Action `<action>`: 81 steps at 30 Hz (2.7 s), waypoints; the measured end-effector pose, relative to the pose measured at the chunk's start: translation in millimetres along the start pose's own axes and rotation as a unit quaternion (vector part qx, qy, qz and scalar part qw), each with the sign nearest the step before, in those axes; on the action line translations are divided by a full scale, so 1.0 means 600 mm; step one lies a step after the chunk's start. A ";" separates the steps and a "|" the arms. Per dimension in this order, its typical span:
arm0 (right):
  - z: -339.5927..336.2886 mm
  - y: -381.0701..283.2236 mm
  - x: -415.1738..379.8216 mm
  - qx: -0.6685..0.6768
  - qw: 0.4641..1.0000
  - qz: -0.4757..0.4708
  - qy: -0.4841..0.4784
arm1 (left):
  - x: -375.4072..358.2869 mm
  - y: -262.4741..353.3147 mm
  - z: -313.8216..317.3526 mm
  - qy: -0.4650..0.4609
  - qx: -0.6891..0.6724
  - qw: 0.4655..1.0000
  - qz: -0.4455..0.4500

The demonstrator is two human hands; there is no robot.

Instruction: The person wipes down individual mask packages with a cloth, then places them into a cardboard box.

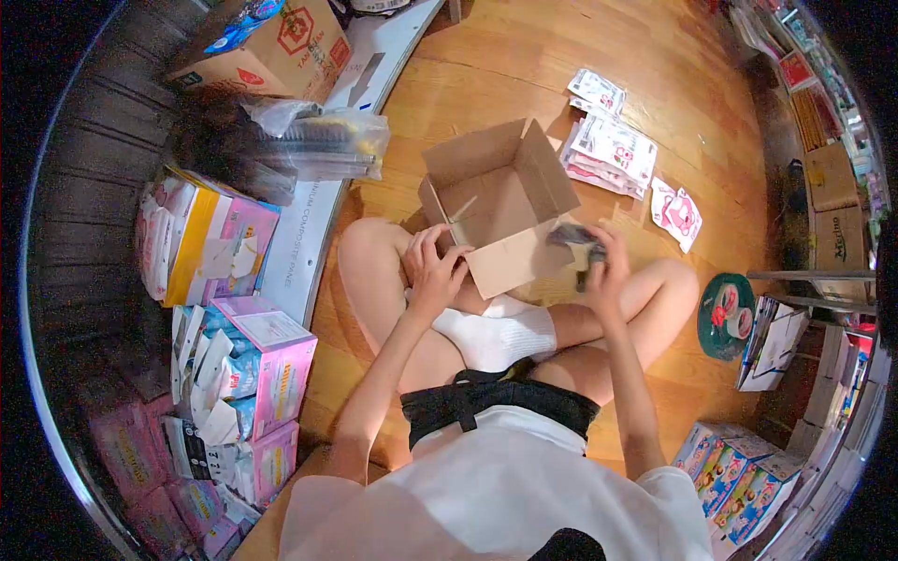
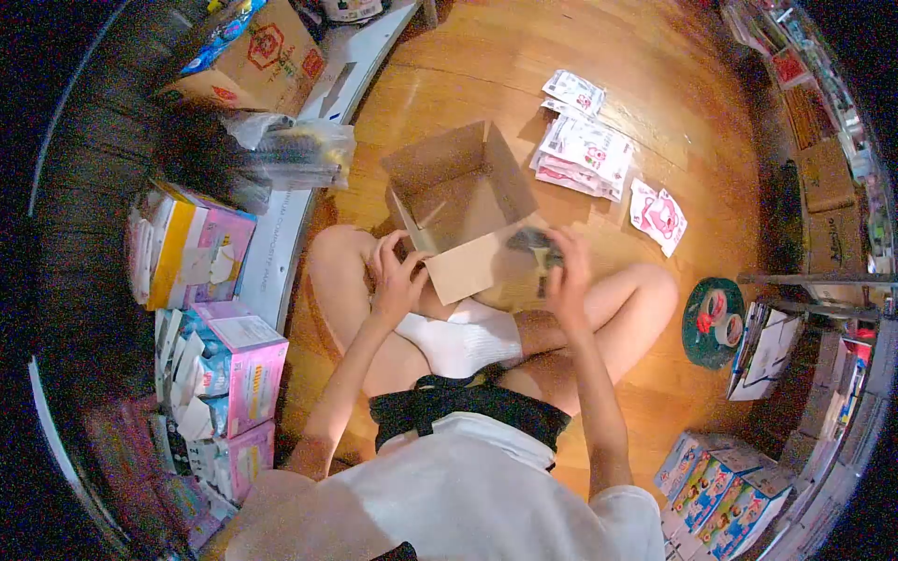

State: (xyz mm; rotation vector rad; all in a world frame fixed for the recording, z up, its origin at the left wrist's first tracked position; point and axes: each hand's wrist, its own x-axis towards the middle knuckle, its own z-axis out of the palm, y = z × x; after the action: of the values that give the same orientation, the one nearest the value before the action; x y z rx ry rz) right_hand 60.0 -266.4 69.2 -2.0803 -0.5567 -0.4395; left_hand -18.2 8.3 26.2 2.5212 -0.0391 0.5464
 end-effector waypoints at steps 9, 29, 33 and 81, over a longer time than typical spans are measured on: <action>-0.028 0.029 0.032 0.153 0.967 0.182 0.090 | 0.018 -0.014 -0.006 -0.020 -0.042 0.998 -0.051; 0.047 -0.035 0.031 0.011 0.988 -0.020 -0.152 | 0.089 -0.033 0.011 0.148 0.029 0.965 -0.216; 0.094 -0.061 0.010 -0.072 0.977 0.004 -0.198 | 0.101 0.026 -0.009 0.067 -0.039 0.980 -0.184; 0.154 -0.004 0.059 -0.135 0.957 -0.120 -0.227 | 0.075 0.050 0.056 0.025 -0.043 0.990 -0.129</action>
State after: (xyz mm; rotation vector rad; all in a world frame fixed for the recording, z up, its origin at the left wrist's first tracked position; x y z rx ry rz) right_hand 96.9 -179.7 40.2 -2.4023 -1.0806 -0.1751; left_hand 31.7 -30.8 33.5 2.3786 0.2728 0.4903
